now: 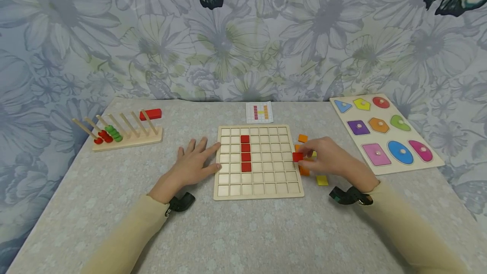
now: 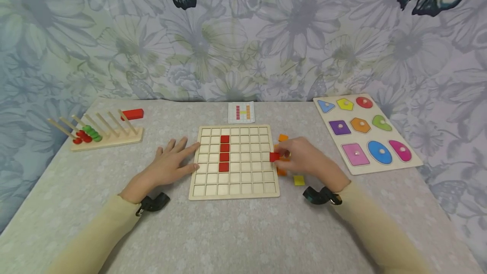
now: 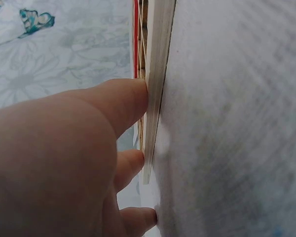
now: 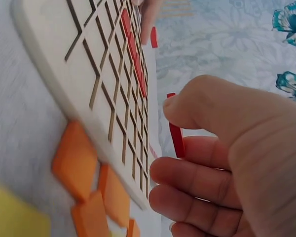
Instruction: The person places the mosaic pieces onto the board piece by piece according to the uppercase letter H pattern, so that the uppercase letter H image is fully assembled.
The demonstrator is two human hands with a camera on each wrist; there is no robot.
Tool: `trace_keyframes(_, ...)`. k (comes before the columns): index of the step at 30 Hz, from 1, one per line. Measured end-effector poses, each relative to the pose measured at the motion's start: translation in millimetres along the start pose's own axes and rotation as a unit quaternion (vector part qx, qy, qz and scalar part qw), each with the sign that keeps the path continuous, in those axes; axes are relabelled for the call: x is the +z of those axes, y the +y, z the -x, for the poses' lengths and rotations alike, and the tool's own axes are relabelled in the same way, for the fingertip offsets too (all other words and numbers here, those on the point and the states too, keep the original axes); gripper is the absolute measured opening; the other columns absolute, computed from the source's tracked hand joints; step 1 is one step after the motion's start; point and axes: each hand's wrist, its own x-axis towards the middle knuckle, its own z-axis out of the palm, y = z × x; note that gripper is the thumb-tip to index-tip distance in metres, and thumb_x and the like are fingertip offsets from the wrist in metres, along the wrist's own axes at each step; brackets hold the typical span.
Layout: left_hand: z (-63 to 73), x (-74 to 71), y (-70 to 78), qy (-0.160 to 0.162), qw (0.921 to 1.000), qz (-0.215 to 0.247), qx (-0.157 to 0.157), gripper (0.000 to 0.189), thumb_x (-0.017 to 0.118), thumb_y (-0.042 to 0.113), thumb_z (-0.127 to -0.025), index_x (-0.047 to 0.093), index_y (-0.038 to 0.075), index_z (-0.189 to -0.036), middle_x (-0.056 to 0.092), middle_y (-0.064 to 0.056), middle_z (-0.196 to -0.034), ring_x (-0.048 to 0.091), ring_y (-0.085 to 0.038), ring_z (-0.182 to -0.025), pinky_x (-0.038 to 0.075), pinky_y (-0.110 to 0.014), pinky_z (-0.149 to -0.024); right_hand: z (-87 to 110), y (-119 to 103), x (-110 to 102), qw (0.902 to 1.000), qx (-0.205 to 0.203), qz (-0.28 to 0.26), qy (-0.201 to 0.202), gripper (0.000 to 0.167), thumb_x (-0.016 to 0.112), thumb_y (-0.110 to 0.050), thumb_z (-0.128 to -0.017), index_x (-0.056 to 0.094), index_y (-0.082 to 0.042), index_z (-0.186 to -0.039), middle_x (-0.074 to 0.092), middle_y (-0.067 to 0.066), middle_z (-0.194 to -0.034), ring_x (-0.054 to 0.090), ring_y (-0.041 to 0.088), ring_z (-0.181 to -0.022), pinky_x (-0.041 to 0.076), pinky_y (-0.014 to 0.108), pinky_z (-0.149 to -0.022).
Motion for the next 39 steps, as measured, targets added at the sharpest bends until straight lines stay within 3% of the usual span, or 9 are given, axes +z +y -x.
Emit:
trace_keyframes(7, 0.1, -0.2, 0.5, 0.002, 1.0, -0.007, 0.001, 0.068, 0.057, 0.044, -0.103, 0.034, 0.02, -0.161, 0.015, -0.028, -0.168, 0.006, -0.059, -0.153, 0.006, -0.083, -0.113, -15.9, -15, 7, 0.9994, -0.03, -0.002, -0.015, 0.015, 0.081, -0.019, -0.086, 0.078, -0.01, -0.097, 0.072, -0.006, -0.082, 0.06, 0.013, -0.071, 0.047, 0.022, -0.063)
trace_keyframes(17, 0.4, 0.1, 0.4, 0.007, 0.9999, -0.012, 0.003, 0.067, 0.057, 0.044, -0.103, 0.035, 0.02, -0.161, 0.017, -0.028, -0.168, 0.008, -0.059, -0.153, 0.007, -0.084, -0.112, -36.9, -36, 18, 0.9974, -0.048, -0.003, -0.053, 0.016, 0.077, -0.022, -0.089, 0.077, -0.011, -0.1, 0.076, -0.004, -0.092, 0.065, 0.012, -0.083, 0.055, 0.027, -0.076)
trace_keyframes(25, 0.2, 0.2, 0.0, 0.009, 0.9999, -0.01, 0.005, 0.067, 0.057, 0.044, -0.103, 0.035, 0.02, -0.161, 0.017, -0.028, -0.168, 0.008, -0.059, -0.153, 0.007, -0.084, -0.112, -48.7, -44, 27, 0.9953, -0.088, 0.004, -0.041, 0.017, 0.077, -0.024, -0.089, 0.078, -0.011, -0.1, 0.077, -0.004, -0.092, 0.065, 0.01, -0.078, 0.053, 0.024, -0.072)
trace_keyframes(39, -0.2, 0.6, 0.6, 0.009, 0.9999, -0.011, 0.004, 0.068, 0.058, 0.045, -0.101, 0.035, 0.02, -0.161, 0.018, -0.028, -0.168, 0.009, -0.059, -0.153, 0.008, -0.084, -0.112, -63.2, -62, 42, 0.9934, -0.094, -0.006, -0.067, 0.02, 0.078, -0.024, -0.088, 0.078, -0.009, -0.1, 0.075, -0.002, -0.09, 0.062, 0.01, -0.077, 0.052, 0.023, -0.074)
